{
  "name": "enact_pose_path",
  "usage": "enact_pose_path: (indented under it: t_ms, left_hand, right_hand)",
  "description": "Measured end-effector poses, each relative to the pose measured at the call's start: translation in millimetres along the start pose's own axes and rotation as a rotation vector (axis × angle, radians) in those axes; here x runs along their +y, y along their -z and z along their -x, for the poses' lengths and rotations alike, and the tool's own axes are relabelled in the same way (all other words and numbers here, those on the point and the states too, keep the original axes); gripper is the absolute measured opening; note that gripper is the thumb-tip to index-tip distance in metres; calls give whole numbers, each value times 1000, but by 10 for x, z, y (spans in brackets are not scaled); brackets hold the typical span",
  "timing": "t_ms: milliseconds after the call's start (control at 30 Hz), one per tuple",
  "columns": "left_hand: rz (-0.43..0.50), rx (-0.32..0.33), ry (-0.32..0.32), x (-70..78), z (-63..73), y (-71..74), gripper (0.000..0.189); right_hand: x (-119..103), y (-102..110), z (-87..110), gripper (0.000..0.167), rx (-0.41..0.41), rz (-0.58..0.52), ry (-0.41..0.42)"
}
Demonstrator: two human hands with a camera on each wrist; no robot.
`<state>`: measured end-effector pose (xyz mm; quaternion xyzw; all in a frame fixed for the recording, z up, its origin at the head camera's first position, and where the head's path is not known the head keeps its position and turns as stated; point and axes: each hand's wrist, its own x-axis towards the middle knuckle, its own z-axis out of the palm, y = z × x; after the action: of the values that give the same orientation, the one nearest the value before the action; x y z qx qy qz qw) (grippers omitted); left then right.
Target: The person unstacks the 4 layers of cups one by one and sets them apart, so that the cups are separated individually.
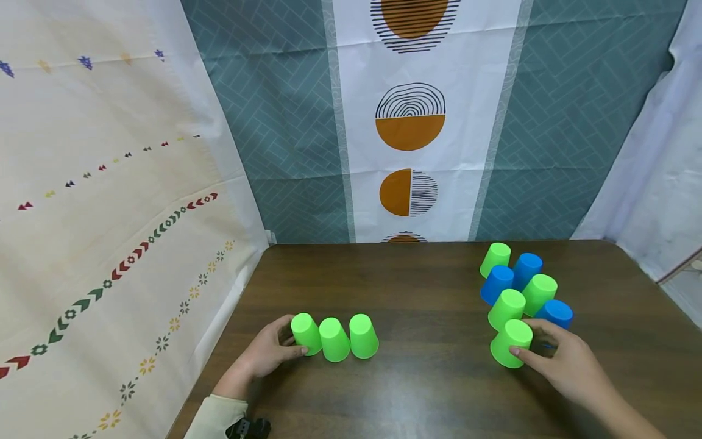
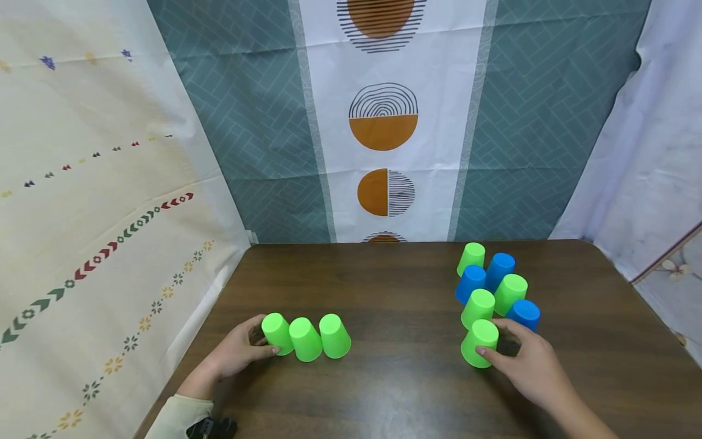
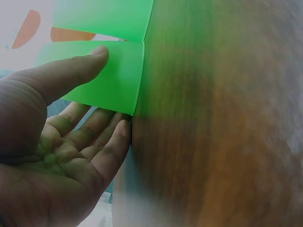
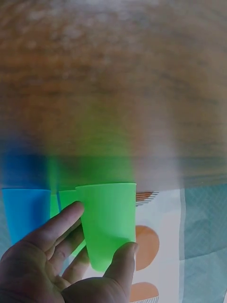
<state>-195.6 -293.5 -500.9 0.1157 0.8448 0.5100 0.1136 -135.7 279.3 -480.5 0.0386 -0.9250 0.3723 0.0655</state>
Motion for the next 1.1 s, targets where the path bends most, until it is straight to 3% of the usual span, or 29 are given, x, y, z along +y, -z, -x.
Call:
enact_pose_path:
  t_ms: [1100]
  left_hand:
    - [4,1,2,13,9,-4,59]
  right_hand:
    - [55,-2,-8,65,2,22,13]
